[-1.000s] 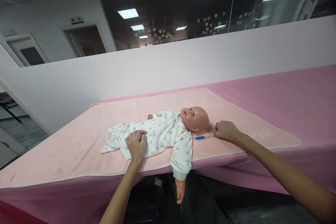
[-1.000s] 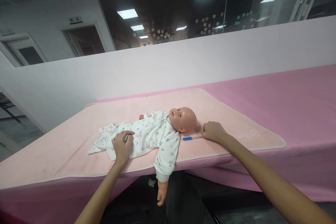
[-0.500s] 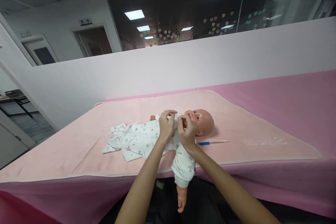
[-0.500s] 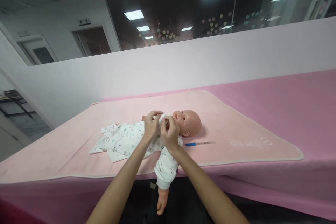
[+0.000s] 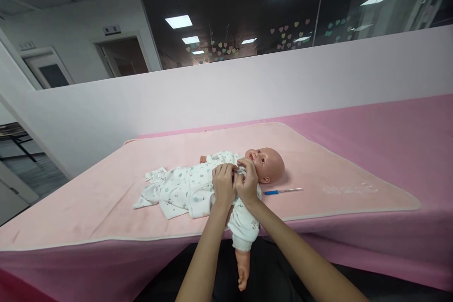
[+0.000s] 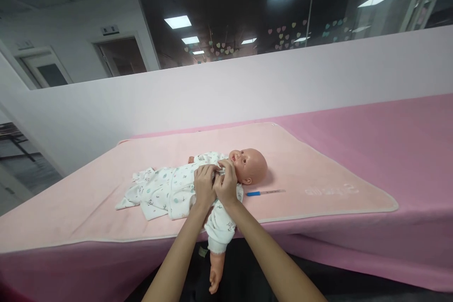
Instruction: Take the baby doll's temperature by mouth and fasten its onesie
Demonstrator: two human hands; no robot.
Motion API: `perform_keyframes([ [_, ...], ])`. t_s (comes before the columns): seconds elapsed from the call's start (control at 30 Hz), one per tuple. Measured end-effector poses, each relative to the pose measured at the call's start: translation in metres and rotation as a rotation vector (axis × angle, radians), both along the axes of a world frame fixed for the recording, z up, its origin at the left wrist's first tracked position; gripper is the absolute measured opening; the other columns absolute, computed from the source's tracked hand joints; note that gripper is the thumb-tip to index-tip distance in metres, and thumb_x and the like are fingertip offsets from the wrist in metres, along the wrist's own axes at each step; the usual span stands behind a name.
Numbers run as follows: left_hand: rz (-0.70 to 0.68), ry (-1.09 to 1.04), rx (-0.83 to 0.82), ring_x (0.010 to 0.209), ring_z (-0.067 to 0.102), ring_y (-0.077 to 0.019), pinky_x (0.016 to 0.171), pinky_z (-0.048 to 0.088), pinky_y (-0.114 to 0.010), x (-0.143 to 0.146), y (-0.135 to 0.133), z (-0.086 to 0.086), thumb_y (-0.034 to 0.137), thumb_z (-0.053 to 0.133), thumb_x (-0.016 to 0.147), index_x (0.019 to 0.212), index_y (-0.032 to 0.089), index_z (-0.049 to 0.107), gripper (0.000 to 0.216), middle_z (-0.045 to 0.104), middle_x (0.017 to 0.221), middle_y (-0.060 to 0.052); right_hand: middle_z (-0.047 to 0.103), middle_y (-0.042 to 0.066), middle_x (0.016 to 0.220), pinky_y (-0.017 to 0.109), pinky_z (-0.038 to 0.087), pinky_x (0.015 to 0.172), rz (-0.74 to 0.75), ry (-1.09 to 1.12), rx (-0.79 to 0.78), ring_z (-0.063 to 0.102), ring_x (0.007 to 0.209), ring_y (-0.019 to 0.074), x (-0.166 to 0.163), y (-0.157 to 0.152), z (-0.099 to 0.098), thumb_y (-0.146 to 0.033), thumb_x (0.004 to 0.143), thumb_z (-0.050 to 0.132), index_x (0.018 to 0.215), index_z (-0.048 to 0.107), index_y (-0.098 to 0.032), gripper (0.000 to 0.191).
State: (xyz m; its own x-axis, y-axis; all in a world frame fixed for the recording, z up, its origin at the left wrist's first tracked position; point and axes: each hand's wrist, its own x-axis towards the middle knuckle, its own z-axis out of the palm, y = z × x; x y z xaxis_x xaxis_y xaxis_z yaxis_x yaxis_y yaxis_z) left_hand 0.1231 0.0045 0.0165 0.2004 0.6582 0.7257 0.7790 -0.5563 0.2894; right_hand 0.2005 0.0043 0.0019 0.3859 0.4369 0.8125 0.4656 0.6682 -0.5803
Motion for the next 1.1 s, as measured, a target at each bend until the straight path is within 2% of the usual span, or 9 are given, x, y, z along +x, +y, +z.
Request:
perform_keyframes([
  [0.1,0.022,-0.007,0.03,0.092,0.049,-0.0198,0.081,0.033,-0.034,-0.003,-0.006,-0.004,0.019,0.05,0.081,0.089,0.021,0.058,0.012,0.061,0.095,-0.004,0.058,0.008,0.1,0.037,0.045,0.089,0.074,-0.087,-0.038,0.053,0.099,0.0203,0.002,-0.001,-0.001,-0.003,0.062,0.036,0.1,0.051,-0.019,0.044],
  [0.23,0.101,-0.017,0.092,0.097,0.048,-0.0215,0.086,0.031,-0.035,-0.005,-0.008,-0.007,0.023,0.052,0.081,0.09,0.021,0.059,0.011,0.059,0.103,-0.006,0.061,0.008,0.102,0.036,0.047,0.087,0.156,-0.096,-0.108,0.057,0.097,0.0206,0.003,0.0,-0.002,-0.003,0.063,0.039,0.106,0.052,-0.018,0.048],
  [0.53,0.212,-0.12,0.289,0.099,0.046,-0.0221,0.087,0.029,-0.037,-0.003,-0.004,-0.011,0.024,0.054,0.081,0.086,0.025,0.066,0.013,0.058,0.103,-0.006,0.064,0.007,0.1,0.033,0.05,0.083,0.192,-0.025,-0.076,0.061,0.092,0.0176,0.004,0.012,-0.009,-0.007,0.072,0.042,0.106,0.054,-0.019,0.038],
  [0.7,0.269,-0.17,0.312,0.101,0.046,-0.0228,0.088,0.029,-0.039,0.0,-0.005,-0.011,0.024,0.056,0.08,0.083,0.026,0.068,0.013,0.057,0.105,-0.007,0.063,0.008,0.103,0.035,0.049,0.086,0.192,-0.01,-0.109,0.06,0.096,0.018,0.004,0.015,-0.012,-0.01,0.077,0.042,0.11,0.053,-0.02,0.035],
  [1.1,0.261,-0.216,0.283,0.097,0.048,-0.0212,0.087,0.027,-0.038,0.001,-0.005,-0.01,0.024,0.057,0.08,0.081,0.027,0.069,0.013,0.06,0.101,-0.005,0.064,0.008,0.101,0.036,0.05,0.083,0.204,0.047,-0.144,0.061,0.093,0.0177,0.003,0.018,-0.017,-0.015,0.081,0.044,0.108,0.053,-0.02,0.03],
])
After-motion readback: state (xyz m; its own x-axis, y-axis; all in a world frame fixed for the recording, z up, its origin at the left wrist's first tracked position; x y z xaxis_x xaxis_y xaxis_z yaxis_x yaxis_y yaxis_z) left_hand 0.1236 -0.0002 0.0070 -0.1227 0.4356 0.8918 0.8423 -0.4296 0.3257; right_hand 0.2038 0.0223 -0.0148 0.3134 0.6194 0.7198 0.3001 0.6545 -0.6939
